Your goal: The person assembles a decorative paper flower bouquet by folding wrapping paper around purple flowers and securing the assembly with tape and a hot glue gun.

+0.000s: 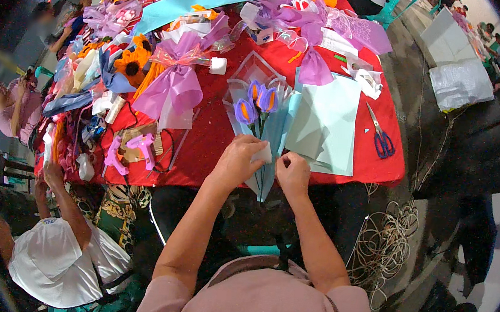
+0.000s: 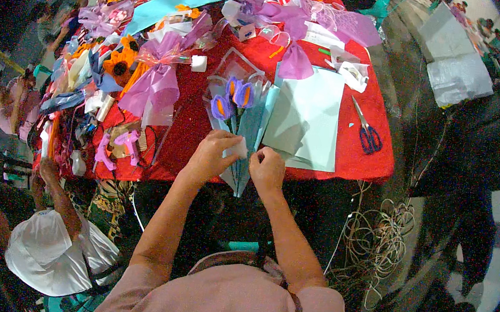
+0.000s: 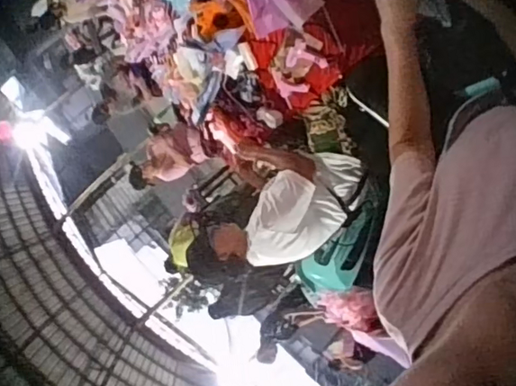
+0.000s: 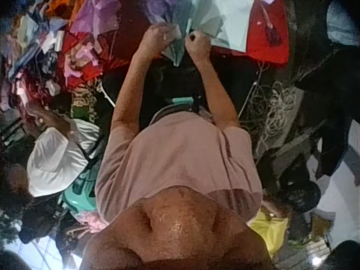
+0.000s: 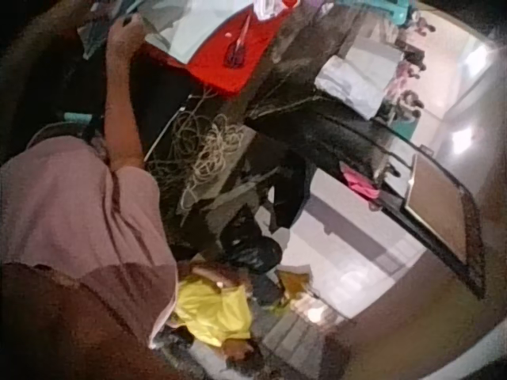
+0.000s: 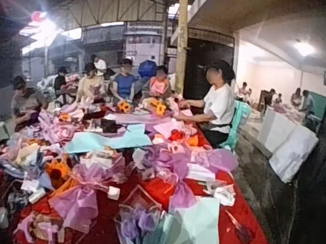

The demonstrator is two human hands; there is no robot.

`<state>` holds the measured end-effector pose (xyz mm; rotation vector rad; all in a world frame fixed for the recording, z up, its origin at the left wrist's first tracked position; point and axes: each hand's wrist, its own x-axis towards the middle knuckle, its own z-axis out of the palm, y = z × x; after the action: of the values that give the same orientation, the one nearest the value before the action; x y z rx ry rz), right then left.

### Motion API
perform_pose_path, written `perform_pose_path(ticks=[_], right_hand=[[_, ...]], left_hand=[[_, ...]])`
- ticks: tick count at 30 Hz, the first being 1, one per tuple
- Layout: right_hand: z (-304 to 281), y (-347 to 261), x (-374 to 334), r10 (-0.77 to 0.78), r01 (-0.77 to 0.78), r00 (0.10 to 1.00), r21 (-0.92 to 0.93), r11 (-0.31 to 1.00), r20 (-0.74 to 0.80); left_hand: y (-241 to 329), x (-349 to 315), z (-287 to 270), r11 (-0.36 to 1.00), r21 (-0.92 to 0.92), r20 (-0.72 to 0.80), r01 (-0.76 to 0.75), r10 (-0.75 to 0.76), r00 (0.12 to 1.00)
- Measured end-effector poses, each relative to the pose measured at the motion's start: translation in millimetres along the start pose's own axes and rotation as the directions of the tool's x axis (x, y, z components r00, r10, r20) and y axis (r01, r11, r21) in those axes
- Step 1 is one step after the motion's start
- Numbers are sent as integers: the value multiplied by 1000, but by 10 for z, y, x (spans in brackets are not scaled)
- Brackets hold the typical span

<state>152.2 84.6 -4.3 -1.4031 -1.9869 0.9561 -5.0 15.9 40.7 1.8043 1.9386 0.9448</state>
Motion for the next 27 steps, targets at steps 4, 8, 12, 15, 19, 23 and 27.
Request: perform_pose_path(ticks=[4, 8, 12, 15, 19, 23, 27], right_hand=[[75, 91, 37, 10, -11, 1000, 75, 997, 14], [64, 96, 69, -46, 45, 999, 42, 998, 10], [55, 151, 113, -66, 65, 998, 36, 997, 20], [52, 143, 138, 110, -113, 994, 133, 985, 29], [6, 68, 189, -32, 37, 998, 104, 994, -55], [-29, 101, 281, -34, 33, 999, 25, 999, 32], [16, 188, 339, -18, 16, 999, 45, 999, 47]], left_hand=[[33, -7, 20, 1000, 16, -25, -5, 5, 1000], [41, -24, 41, 1000, -16, -54, -3, 2, 999], [47, -22, 39, 999, -38, -64, -19, 17, 998], [37, -31, 46, 998, -50, -73, -28, 24, 997], [19, -73, 36, 996, -83, -83, -30, 23, 996], [41, -89, 5, 996, -72, -102, -56, 48, 994], [51, -113, -76, 994, -71, -104, -86, 79, 992]])
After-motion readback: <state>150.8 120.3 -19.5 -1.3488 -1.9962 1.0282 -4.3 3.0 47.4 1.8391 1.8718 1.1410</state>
